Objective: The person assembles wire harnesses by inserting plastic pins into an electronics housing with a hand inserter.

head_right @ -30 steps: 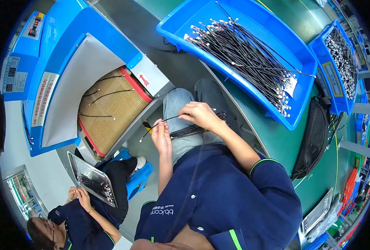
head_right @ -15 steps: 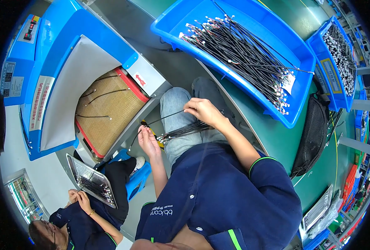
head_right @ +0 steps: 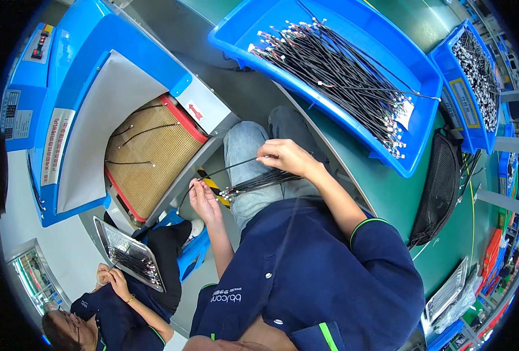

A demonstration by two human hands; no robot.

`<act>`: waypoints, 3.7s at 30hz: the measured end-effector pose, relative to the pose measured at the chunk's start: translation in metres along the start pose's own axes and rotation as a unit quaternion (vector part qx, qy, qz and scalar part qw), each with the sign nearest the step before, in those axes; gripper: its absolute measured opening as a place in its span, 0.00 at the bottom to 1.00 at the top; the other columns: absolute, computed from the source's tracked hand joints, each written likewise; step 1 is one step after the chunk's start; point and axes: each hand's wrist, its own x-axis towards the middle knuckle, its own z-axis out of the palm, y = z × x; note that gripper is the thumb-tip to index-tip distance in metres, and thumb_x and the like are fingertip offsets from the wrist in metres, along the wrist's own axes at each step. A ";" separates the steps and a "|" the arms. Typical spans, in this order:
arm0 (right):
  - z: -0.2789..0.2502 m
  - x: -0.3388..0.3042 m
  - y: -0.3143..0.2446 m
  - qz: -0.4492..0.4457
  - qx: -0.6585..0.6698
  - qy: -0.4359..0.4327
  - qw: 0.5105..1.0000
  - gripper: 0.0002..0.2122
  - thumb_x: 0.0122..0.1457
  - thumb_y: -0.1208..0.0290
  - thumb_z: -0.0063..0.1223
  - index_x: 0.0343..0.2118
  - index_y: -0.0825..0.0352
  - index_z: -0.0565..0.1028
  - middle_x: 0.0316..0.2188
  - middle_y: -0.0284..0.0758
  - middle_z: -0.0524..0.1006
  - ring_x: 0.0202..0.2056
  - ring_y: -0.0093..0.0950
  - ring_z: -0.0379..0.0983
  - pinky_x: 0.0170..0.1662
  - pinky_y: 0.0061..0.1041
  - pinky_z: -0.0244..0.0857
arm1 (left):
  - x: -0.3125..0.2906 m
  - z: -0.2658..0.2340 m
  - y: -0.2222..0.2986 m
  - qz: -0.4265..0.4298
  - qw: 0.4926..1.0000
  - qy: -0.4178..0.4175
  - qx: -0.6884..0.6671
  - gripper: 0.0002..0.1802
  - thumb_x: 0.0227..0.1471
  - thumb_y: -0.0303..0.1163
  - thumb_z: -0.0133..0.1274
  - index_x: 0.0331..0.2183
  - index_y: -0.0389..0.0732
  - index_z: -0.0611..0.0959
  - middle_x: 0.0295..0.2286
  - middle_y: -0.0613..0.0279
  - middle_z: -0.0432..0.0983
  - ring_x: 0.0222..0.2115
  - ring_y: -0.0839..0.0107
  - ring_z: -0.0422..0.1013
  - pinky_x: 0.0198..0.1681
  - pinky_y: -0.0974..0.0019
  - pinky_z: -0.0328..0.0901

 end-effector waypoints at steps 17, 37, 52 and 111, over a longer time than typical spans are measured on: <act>-0.006 0.002 -0.013 -0.079 -0.083 0.032 0.993 0.10 0.47 0.68 0.61 0.31 0.66 0.76 0.26 0.33 0.73 0.30 0.33 0.71 0.34 0.28 0.66 | 0.000 0.009 0.023 -0.004 1.000 -0.006 0.008 0.08 0.56 0.25 0.50 0.38 0.33 0.77 0.32 0.62 0.74 0.31 0.78 0.71 0.36 0.78 0.68; 0.077 0.066 -0.109 -0.091 -0.153 0.077 0.981 0.05 0.45 0.70 0.61 0.23 0.65 0.78 0.36 0.31 0.74 0.42 0.32 0.68 0.48 0.32 0.60 | 0.006 -0.003 0.112 -0.071 0.964 -0.110 0.231 0.23 0.53 0.27 0.54 0.51 0.37 0.69 0.42 0.60 0.71 0.43 0.74 0.69 0.49 0.71 0.64; 0.218 0.187 -0.195 -0.016 -0.115 0.123 0.986 0.06 0.42 0.70 0.62 0.20 0.67 0.78 0.30 0.37 0.75 0.37 0.37 0.70 0.43 0.36 0.64 | -0.095 -0.047 0.117 0.150 0.621 -0.435 0.634 0.31 0.37 0.27 0.61 0.47 0.41 0.71 0.50 0.53 0.62 0.53 0.55 0.58 0.58 0.48 0.51; -0.071 -0.461 -0.088 0.349 -0.179 -0.297 0.871 0.11 0.54 0.66 0.45 0.32 0.68 0.74 0.29 0.45 0.77 0.34 0.46 0.74 0.36 0.42 0.68 | -0.337 0.080 -0.117 0.077 0.464 -0.576 0.669 0.16 0.44 0.29 0.56 0.37 0.39 0.72 0.31 0.52 0.73 0.35 0.53 0.71 0.37 0.54 0.66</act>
